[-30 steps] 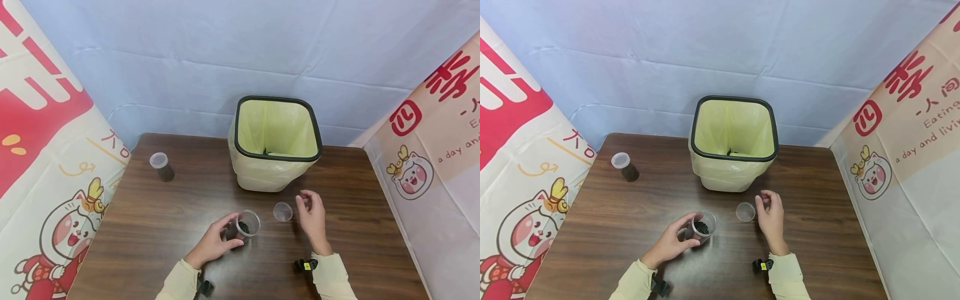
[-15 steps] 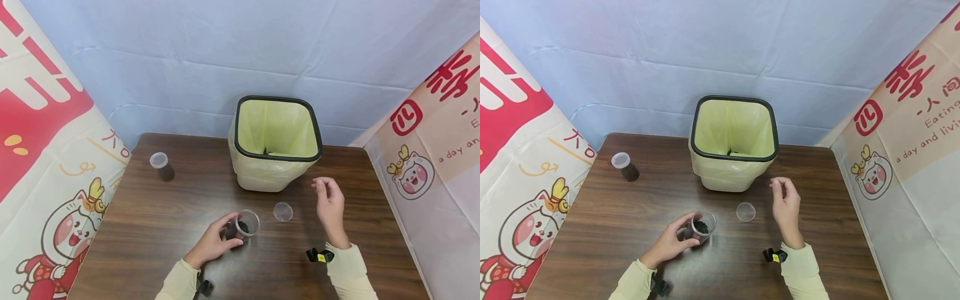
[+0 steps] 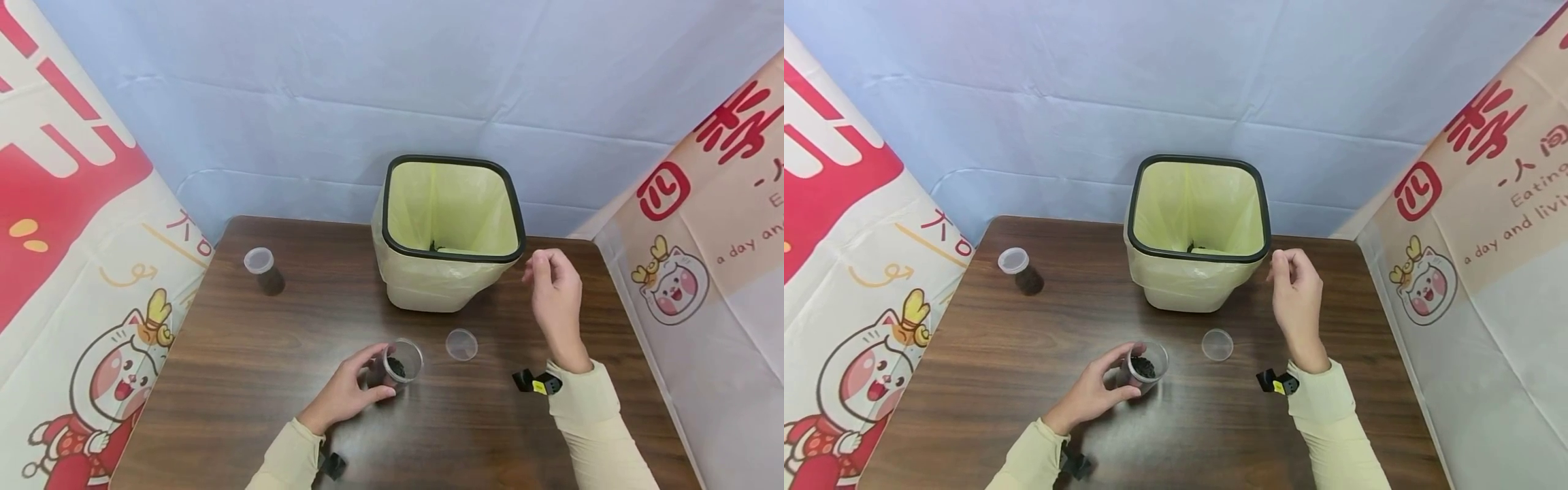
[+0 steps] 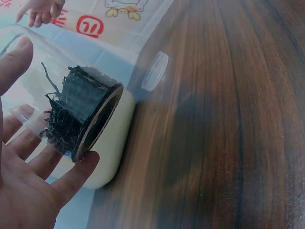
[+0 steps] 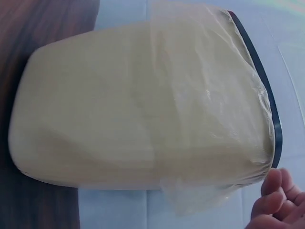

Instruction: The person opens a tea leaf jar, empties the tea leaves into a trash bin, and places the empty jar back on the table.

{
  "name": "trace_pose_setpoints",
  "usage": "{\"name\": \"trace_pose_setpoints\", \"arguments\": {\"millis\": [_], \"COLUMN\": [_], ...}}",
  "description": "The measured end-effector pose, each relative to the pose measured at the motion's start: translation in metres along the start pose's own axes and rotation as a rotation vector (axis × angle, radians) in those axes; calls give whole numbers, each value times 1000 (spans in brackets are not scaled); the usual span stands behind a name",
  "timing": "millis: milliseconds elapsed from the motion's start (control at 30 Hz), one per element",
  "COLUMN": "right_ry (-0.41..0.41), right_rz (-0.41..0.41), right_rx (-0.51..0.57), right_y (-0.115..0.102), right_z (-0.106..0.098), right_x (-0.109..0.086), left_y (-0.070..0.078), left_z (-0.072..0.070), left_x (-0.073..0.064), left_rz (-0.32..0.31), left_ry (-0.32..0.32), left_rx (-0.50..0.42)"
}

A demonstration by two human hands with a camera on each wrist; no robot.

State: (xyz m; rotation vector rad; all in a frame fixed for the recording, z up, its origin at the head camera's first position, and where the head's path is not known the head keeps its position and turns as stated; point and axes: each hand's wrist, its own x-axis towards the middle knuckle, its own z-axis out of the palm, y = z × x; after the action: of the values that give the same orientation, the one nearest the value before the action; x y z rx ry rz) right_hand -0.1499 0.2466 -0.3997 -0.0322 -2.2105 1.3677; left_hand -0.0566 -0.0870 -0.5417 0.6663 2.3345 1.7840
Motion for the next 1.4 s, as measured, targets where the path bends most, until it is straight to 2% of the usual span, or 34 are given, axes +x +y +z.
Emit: {"name": "trace_pose_setpoints", "arguments": {"millis": [300,467,700,900,1067,1400], "right_ry": [-94,-127,-164,-193,-212,-276], "right_rz": [89,98,110,131,151,180], "right_rx": [-107,-151,-205,-220,-221,-235], "right_y": [-12,-13,-11,-9,-7,-8], "right_z": [-2,-3,-3,-2,0,5], "right_x": [15,18,23,29,32,35], "left_y": [6,9,17,24,29,38], "left_z": [-9,-15,-25,-36,-48,-63], "left_x": [2,3,2,5,9,12], "left_rz": [9,30,4,76,92,173], "left_ry": [22,38,41,72,79,154], "left_rx": [5,6,26,63,74,94]}}
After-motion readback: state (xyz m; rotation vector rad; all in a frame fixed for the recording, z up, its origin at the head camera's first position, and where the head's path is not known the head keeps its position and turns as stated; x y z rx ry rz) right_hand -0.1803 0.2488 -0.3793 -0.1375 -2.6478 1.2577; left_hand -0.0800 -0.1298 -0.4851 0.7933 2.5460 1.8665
